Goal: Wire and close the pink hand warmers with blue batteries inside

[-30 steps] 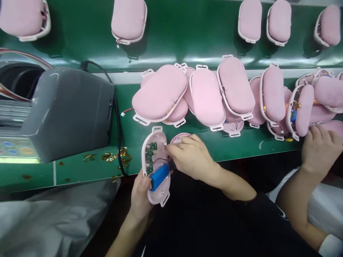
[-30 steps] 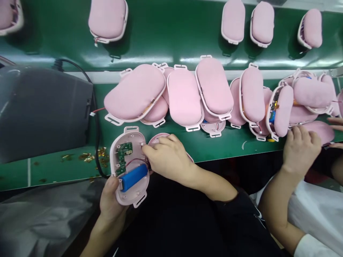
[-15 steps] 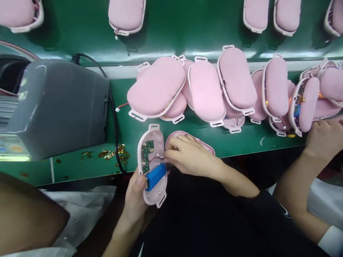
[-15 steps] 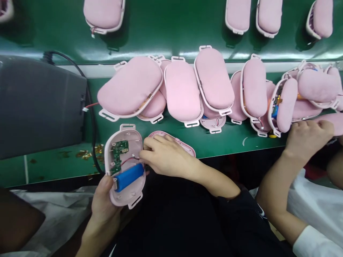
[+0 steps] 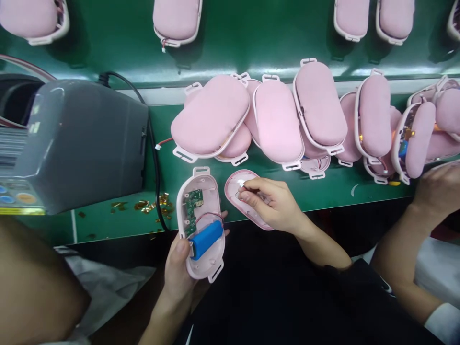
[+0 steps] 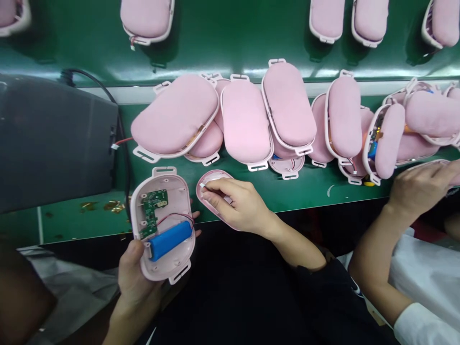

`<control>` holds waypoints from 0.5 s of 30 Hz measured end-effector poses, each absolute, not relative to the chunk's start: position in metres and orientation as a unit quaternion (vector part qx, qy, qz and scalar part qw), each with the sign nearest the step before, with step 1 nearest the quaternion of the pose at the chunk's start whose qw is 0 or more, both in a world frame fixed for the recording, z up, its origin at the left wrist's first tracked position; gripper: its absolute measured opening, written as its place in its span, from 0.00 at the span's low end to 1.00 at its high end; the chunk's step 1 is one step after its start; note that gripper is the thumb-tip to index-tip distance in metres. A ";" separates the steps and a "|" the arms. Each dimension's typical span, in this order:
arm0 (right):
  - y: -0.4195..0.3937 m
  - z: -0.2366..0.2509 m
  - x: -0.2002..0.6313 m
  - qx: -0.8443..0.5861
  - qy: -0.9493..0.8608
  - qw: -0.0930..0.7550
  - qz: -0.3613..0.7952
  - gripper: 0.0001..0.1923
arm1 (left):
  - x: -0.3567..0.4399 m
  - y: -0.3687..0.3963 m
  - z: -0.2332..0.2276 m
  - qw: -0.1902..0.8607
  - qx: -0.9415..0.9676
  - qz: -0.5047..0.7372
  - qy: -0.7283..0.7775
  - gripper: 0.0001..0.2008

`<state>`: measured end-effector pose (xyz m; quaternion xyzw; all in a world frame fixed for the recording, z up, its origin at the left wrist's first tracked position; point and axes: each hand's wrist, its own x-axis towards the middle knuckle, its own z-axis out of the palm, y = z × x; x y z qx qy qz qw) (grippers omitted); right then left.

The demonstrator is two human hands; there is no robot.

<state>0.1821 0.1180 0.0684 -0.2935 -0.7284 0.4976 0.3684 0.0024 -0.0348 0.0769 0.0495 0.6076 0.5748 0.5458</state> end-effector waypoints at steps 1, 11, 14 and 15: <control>0.118 0.068 0.183 -0.300 -0.730 0.359 0.498 0.09 | 0.002 -0.035 0.077 0.545 0.052 0.575 0.608 0.42; 0.104 0.062 0.215 -0.426 -0.818 0.281 0.267 0.21 | 0.001 -0.037 0.072 0.554 0.024 0.617 0.558 0.35; 0.077 0.057 0.238 -0.494 -0.814 0.231 0.198 0.21 | 0.012 -0.051 0.054 0.590 0.003 0.627 0.509 0.34; 0.068 0.055 0.244 -0.490 -0.808 0.232 0.230 0.18 | 0.018 -0.054 0.047 0.605 -0.010 0.622 0.497 0.32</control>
